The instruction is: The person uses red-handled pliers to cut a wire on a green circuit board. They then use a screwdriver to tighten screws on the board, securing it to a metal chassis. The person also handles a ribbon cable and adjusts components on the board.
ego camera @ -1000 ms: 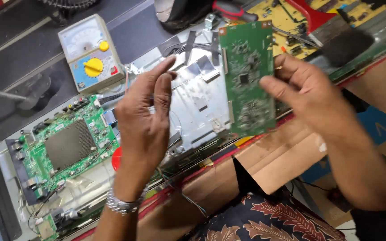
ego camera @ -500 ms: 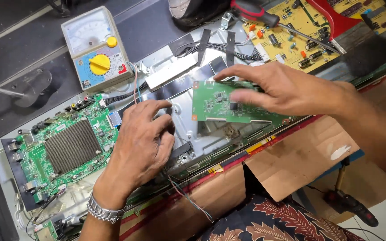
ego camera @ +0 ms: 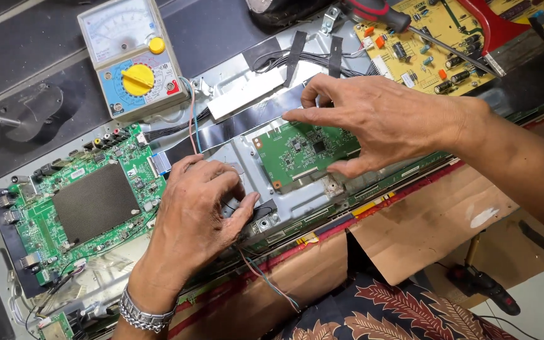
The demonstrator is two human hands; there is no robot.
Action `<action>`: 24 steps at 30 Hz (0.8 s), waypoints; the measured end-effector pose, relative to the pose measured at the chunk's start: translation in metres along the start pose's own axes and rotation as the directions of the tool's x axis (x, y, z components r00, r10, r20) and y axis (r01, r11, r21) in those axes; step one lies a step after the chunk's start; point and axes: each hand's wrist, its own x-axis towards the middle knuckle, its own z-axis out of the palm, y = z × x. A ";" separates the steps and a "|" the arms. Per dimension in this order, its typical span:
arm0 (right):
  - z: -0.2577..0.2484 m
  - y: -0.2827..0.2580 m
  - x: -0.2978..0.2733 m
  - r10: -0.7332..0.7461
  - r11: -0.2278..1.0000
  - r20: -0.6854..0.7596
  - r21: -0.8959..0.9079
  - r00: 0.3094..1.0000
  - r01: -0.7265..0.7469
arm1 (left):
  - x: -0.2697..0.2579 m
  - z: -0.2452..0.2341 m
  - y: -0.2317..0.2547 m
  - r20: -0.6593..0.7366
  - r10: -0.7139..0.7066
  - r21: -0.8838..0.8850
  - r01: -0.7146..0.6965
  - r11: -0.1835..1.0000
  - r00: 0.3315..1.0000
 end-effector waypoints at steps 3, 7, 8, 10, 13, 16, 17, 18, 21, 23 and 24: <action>0.005 0.004 0.000 -0.066 0.997 -0.028 -0.028 0.997 0.065 | 0.000 -0.002 0.001 0.061 -0.038 0.018 0.037 0.999 0.997; 0.008 0.005 -0.004 -0.080 0.997 -0.075 -0.014 0.994 0.079 | 0.003 -0.001 0.000 0.046 -0.045 -0.004 0.045 0.999 0.998; 0.010 0.006 -0.005 -0.091 0.996 -0.115 -0.009 0.989 0.091 | 0.004 0.000 0.000 0.042 -0.053 -0.002 0.053 0.999 0.998; 0.009 0.003 -0.005 -0.079 0.997 -0.130 0.008 0.988 0.080 | 0.004 0.003 -0.002 0.035 -0.058 -0.006 0.059 0.998 0.998; 0.010 0.002 -0.007 -0.061 0.998 -0.144 0.017 0.988 0.064 | 0.007 0.008 -0.004 0.013 -0.066 0.016 0.066 0.998 0.998; 0.009 0.002 -0.012 -0.037 0.999 -0.126 -0.003 0.991 0.037 | 0.015 0.016 -0.006 -0.018 -0.079 0.060 0.080 0.995 0.997; 0.008 0.002 -0.013 -0.021 1.000 -0.109 -0.017 0.994 0.019 | 0.017 0.019 -0.007 -0.039 -0.091 0.080 0.094 0.992 0.995; 0.008 0.001 -0.016 -0.020 1.000 -0.108 -0.019 0.994 0.018 | 0.020 0.023 -0.009 -0.040 -0.089 0.078 0.092 0.993 0.995; 0.008 0.001 -0.022 -0.008 1.000 -0.147 -0.013 0.989 0.006 | 0.027 0.030 -0.014 -0.123 -0.119 0.054 0.126 0.990 0.985; 0.011 0.001 -0.025 -0.020 1.000 -0.181 -0.015 0.983 0.018 | 0.027 0.033 -0.017 -0.170 -0.076 -0.023 0.073 0.997 0.982; 0.011 0.001 -0.027 -0.015 1.000 -0.182 -0.015 0.983 0.013 | 0.028 0.033 -0.016 -0.168 -0.072 -0.024 0.069 0.997 0.983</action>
